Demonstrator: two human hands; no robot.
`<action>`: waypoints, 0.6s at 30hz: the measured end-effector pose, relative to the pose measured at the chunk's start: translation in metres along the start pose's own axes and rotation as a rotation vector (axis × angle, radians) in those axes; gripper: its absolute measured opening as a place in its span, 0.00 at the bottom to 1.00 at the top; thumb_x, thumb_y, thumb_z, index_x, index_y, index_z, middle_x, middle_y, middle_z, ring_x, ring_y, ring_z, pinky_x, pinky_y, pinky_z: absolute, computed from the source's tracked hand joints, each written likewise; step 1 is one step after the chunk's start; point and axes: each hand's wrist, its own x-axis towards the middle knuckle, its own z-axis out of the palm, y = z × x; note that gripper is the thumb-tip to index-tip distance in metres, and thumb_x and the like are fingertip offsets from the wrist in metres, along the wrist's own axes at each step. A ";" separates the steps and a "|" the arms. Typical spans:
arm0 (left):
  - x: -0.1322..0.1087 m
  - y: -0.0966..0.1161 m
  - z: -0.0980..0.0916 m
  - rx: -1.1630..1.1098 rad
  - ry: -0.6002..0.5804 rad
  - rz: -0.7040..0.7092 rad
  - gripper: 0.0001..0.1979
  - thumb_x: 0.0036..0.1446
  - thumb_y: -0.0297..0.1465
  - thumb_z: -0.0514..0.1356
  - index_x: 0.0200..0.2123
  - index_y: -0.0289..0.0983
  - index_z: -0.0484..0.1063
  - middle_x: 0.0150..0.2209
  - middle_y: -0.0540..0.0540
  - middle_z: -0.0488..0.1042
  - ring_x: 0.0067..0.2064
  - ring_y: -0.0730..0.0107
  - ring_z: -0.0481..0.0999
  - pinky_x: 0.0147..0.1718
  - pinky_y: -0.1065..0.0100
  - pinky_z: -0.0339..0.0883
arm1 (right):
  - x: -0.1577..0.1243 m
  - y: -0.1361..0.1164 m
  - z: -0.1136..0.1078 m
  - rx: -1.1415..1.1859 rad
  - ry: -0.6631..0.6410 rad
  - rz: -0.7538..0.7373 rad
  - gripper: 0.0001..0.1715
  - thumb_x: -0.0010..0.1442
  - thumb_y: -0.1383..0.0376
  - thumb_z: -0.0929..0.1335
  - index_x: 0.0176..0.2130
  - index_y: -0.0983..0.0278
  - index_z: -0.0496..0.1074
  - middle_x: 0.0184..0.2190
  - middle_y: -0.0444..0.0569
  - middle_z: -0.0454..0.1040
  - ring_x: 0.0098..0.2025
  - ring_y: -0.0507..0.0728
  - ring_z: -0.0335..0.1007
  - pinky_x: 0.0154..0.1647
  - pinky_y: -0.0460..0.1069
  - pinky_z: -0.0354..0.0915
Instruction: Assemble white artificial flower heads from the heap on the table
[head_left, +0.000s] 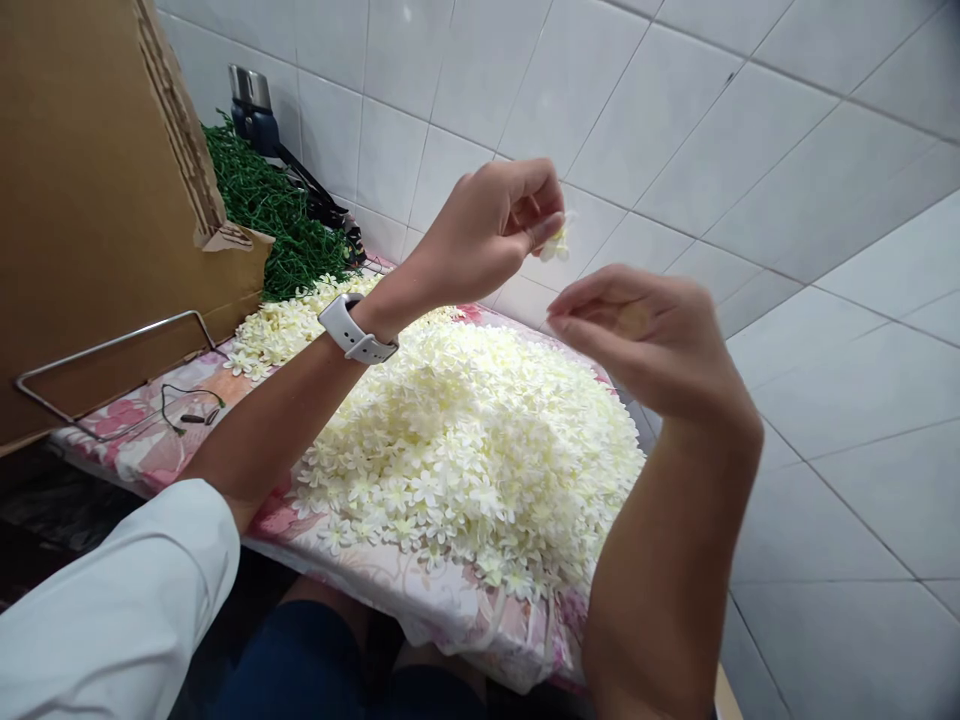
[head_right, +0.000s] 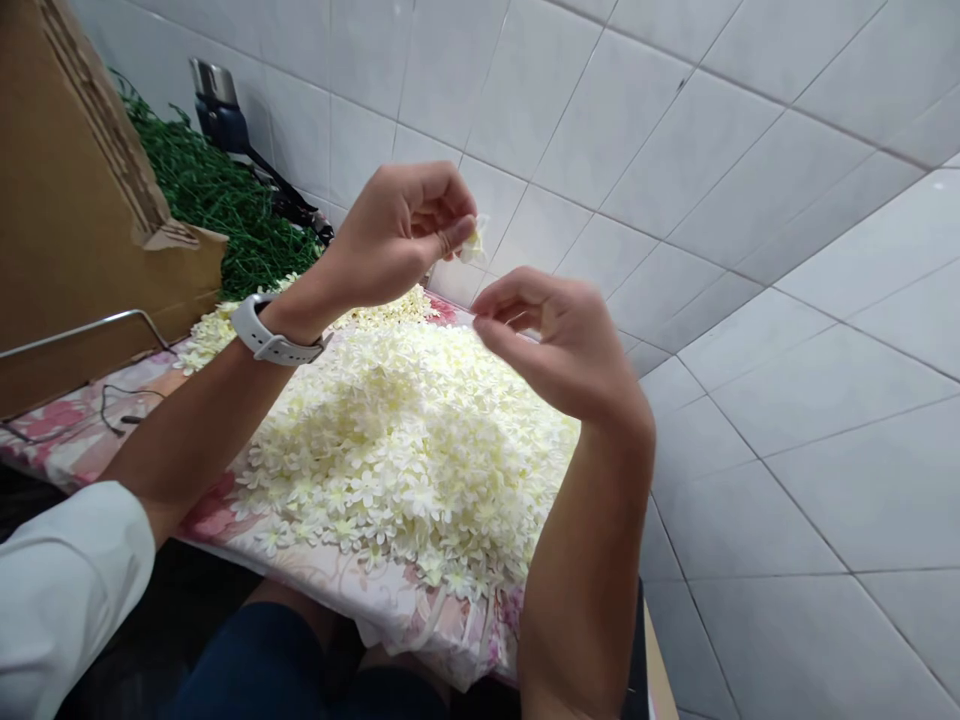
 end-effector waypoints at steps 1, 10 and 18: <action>0.001 0.001 -0.001 0.010 0.007 -0.006 0.09 0.62 0.24 0.62 0.29 0.37 0.68 0.30 0.48 0.78 0.33 0.73 0.77 0.38 0.67 0.69 | 0.001 -0.002 0.001 -0.036 -0.158 0.039 0.02 0.56 0.66 0.74 0.34 0.62 0.78 0.31 0.45 0.79 0.33 0.53 0.74 0.36 0.50 0.70; 0.000 0.003 -0.004 0.063 0.004 0.021 0.10 0.61 0.22 0.59 0.28 0.38 0.67 0.29 0.48 0.75 0.33 0.70 0.76 0.35 0.64 0.67 | 0.013 -0.007 0.080 -0.453 -0.789 0.103 0.10 0.57 0.60 0.75 0.39 0.62 0.79 0.32 0.47 0.77 0.31 0.52 0.67 0.30 0.48 0.58; 0.000 0.007 -0.002 0.119 -0.026 -0.004 0.10 0.62 0.21 0.58 0.28 0.37 0.65 0.29 0.49 0.73 0.33 0.72 0.74 0.35 0.66 0.64 | 0.013 0.008 0.096 -0.319 -0.805 0.156 0.06 0.61 0.67 0.71 0.38 0.61 0.81 0.41 0.49 0.82 0.41 0.56 0.76 0.39 0.49 0.66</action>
